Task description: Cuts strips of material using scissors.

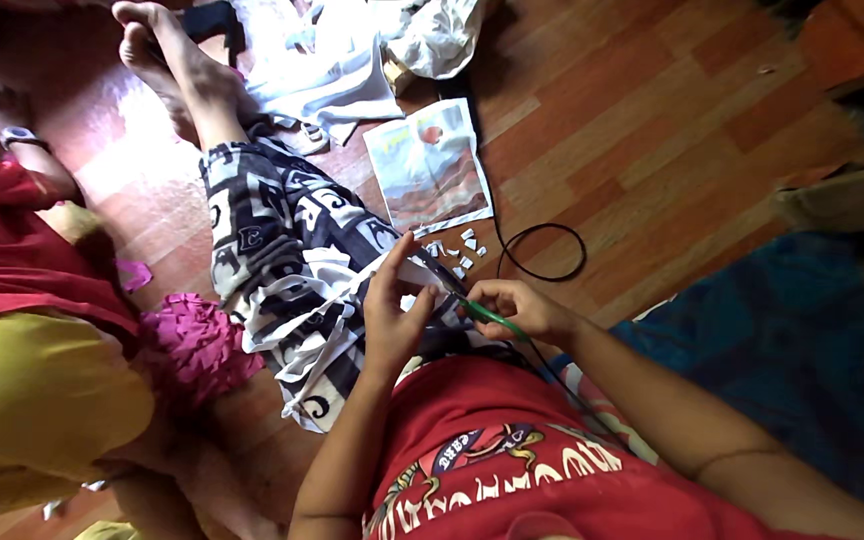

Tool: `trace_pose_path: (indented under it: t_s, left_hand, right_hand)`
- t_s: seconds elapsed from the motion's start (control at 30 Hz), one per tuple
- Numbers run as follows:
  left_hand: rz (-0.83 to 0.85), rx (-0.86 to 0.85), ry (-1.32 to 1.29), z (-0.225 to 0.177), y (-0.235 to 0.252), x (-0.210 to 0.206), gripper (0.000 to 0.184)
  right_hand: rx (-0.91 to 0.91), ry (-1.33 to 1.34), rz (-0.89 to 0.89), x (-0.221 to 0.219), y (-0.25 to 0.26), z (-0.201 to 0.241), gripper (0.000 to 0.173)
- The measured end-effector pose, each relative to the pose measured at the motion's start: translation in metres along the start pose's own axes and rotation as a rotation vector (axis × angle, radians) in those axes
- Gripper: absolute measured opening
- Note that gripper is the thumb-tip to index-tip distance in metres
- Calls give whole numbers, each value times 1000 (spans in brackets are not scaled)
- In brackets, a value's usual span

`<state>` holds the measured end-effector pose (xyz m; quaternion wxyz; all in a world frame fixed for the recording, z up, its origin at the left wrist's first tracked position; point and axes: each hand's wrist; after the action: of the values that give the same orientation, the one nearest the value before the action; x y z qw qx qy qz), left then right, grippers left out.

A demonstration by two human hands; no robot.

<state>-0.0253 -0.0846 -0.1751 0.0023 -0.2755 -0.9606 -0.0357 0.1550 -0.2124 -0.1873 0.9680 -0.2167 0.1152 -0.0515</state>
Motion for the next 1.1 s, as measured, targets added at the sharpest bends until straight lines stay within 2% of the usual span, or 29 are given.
trace_pose_path:
  t_s: [0.27, 0.7, 0.9, 1.1]
  left_hand:
    - [-13, 6, -10, -1, 1, 0, 65]
    - [2, -44, -50, 0, 4, 2, 64]
    - [-8, -79, 27, -1, 7, 0, 57]
    - [-13, -60, 4, -1, 9, -1, 59]
  right_hand:
    - [14, -25, -26, -2, -4, 5, 18]
    - [25, -73, -44, 4, -11, 5, 20]
    - [20, -61, -35, 4, -11, 7, 20]
    - [24, -56, -44, 3, -12, 6, 20]
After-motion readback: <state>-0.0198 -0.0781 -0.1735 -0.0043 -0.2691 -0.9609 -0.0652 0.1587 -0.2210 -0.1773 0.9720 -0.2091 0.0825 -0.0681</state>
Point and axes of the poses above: each hand's wrist, its own y-axis towards the middle knuckle, its own x-axis out of the back of the hand, z = x × y, and after that the axes turned 7 degrees about -z, right-handed
